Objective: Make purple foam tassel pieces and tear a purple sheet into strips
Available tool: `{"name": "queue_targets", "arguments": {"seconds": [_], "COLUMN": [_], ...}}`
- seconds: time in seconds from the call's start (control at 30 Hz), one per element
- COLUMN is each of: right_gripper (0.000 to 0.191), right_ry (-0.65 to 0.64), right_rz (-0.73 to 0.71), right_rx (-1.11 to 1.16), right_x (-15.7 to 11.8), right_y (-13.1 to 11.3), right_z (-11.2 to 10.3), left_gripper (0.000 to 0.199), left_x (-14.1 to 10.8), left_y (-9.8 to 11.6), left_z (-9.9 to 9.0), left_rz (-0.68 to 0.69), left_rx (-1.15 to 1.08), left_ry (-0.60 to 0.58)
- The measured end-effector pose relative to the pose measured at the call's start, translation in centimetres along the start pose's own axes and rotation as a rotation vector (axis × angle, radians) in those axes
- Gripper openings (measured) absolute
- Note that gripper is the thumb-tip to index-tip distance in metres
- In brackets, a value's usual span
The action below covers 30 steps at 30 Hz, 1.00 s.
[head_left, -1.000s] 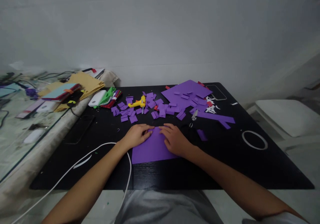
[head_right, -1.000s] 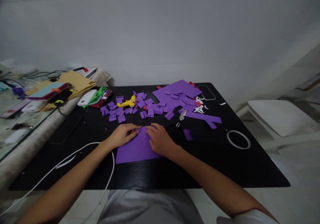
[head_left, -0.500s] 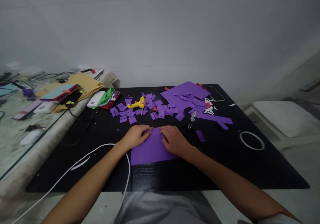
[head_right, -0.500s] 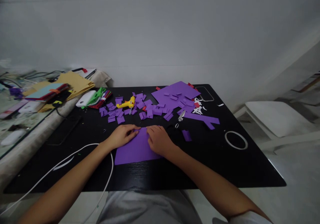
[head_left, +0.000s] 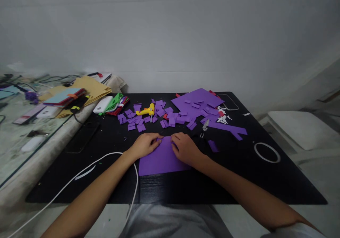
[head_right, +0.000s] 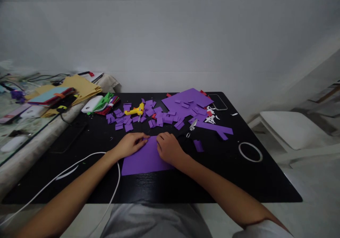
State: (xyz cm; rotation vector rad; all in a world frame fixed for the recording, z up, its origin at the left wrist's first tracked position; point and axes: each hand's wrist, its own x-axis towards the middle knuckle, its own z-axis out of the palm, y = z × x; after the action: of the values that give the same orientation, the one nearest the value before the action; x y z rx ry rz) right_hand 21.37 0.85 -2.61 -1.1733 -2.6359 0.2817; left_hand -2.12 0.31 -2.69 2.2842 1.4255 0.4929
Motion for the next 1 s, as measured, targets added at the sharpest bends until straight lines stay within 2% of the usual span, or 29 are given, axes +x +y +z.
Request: {"name": "queue_targets", "arguments": {"seconds": [0.13,0.23,0.37,0.7,1.0], "right_gripper": [0.022,0.026,0.027,0.029,0.021], "right_ry": [-0.094,-0.172,-0.248,-0.319,-0.396], "right_rz": [0.032,0.128,0.183,0.267,0.256], "right_rx": [-0.107,-0.115,-0.113,-0.137,-0.1], "right_x": [2.2,4.0,5.5,5.6,5.2], "right_y": [-0.9,-1.5,-1.7,-0.3,2.6], "right_z": [-0.8,-1.4,-1.6,-2.4,-4.1], "left_gripper": [0.026,0.026,0.025,0.023,0.024], "left_x": [-0.1,-0.1,-0.1,0.0,0.0], "left_y": [0.0,0.0,-0.1,-0.1,-0.1], "left_z": [0.0,0.0,0.1,0.2,0.3], "left_rz": [0.004,0.026,0.029,0.015,0.01], "left_rx": [0.002,0.009,0.0,0.037,0.024], "left_ry": [-0.007,-0.004,0.005,0.008,0.013]}}
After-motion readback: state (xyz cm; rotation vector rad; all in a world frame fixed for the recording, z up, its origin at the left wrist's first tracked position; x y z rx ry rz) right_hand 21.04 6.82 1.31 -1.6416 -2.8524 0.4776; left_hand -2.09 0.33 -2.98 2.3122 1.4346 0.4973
